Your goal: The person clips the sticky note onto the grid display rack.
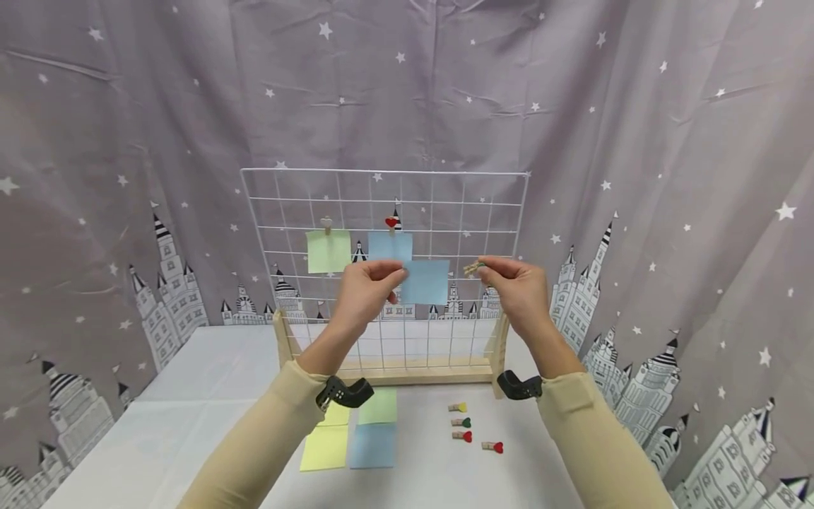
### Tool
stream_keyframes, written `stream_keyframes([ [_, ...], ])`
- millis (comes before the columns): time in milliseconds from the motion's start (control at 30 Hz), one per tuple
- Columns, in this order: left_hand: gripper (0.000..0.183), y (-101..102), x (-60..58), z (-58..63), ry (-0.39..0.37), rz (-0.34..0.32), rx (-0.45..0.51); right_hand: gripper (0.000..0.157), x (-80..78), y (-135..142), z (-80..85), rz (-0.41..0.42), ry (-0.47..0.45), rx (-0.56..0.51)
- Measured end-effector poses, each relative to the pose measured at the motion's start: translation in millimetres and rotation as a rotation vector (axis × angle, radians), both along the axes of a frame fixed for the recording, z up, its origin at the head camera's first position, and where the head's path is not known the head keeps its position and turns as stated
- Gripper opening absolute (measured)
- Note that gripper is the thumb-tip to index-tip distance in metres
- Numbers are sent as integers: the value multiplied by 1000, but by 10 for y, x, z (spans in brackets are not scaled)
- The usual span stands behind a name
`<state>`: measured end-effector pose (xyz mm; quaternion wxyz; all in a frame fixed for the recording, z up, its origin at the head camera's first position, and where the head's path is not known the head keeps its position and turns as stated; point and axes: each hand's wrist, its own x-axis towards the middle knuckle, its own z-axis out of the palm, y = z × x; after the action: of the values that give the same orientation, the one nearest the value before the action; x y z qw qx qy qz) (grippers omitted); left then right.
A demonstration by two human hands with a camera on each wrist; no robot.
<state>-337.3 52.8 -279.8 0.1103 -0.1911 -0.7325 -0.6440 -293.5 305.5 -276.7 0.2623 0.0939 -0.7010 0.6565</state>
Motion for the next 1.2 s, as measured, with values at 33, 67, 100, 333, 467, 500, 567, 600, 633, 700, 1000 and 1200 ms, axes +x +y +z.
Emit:
stream_keyframes([
  [33, 16, 11, -5, 12, 3, -2, -5, 19, -9, 0, 7, 10, 5, -21],
  [67, 16, 22, -13, 23, 8, -3, -10, 17, -17, 3, 12, 23, 11, -44],
  [100, 17, 32, -21, 35, 12, -4, -14, 16, -28, 8, 17, 35, 17, -68],
  [333, 17, 103, -82, 87, -10, 8, -32, 22, -77, 41, 48, 89, 60, -163],
  [467, 18, 155, -106, 119, -19, 3, -30, 24, -84, 20, 113, 73, 53, -148],
  [500, 18, 168, -110, 130, -18, 4, -32, 24, -87, 8, 136, 71, 50, -149],
  [567, 19, 195, -116, 151, -16, 1, -32, 23, -97, -18, 184, 65, 45, -140],
  [600, 19, 208, -118, 161, -15, 2, -34, 22, -103, -34, 210, 63, 44, -137],
  [633, 19, 219, -119, 171, -13, 9, -39, 22, -109, -49, 234, 61, 41, -133],
  [700, 18, 243, -124, 186, -14, 20, -40, 21, -121, -74, 278, 66, 39, -131],
  [1000, 18, 369, -166, 265, -20, 63, -27, 16, -197, -115, 404, 44, 45, -110],
  [1200, 19, 451, -211, 304, -31, 43, 5, 15, -248, -154, 454, 18, 38, -110],
])
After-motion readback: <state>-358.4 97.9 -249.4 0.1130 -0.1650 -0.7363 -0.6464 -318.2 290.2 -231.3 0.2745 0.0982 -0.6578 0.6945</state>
